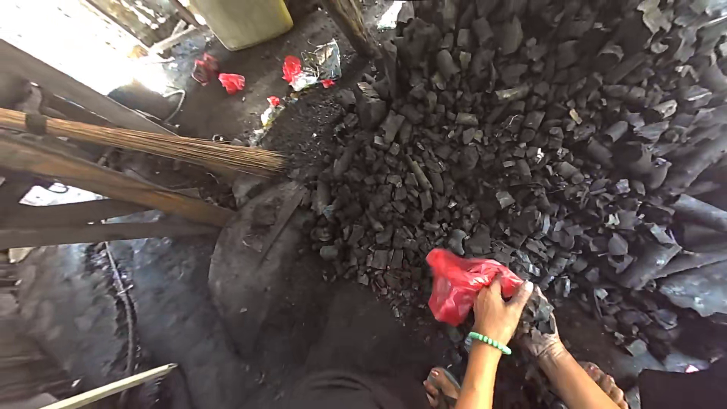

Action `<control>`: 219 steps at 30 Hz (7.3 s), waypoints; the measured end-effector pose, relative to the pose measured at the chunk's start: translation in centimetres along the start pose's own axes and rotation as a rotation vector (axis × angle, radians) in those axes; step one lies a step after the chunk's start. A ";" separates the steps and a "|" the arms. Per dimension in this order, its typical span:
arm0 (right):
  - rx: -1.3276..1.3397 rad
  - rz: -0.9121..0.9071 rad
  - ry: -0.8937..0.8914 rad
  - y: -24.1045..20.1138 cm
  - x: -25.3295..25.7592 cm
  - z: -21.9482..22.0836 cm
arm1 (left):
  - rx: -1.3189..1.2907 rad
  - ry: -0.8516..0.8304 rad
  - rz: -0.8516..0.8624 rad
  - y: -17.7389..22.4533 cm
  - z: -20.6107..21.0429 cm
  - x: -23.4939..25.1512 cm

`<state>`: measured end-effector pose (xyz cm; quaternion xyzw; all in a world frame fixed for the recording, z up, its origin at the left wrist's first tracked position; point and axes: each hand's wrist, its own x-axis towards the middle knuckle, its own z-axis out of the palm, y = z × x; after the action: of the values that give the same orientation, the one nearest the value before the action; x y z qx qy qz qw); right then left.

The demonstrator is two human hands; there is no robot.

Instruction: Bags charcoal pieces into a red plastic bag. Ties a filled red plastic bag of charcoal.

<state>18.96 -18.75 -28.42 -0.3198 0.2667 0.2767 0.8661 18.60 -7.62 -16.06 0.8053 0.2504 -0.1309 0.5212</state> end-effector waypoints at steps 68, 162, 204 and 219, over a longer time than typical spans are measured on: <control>-1.026 -0.196 -0.002 -0.3 1.8 2.9 | -0.948 0.462 -0.241 -9.2 4.3 2.5; 0.048 -0.363 -0.104 -9.6 -9.6 14.4 | -0.534 0.191 -0.114 16.2 -6.9 -9.9; -2.022 0.008 -0.629 -0.3 0.2 3.1 | -0.583 0.224 0.184 6.3 -23.6 -12.9; -1.657 -0.215 -1.090 -8.2 -8.1 20.8 | -0.361 -0.304 0.332 8.4 -18.2 -10.6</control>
<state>24.53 -11.93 -6.36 -0.6749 -0.4746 0.4047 0.3942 13.35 3.24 3.13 0.7007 0.0533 -0.1164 0.7018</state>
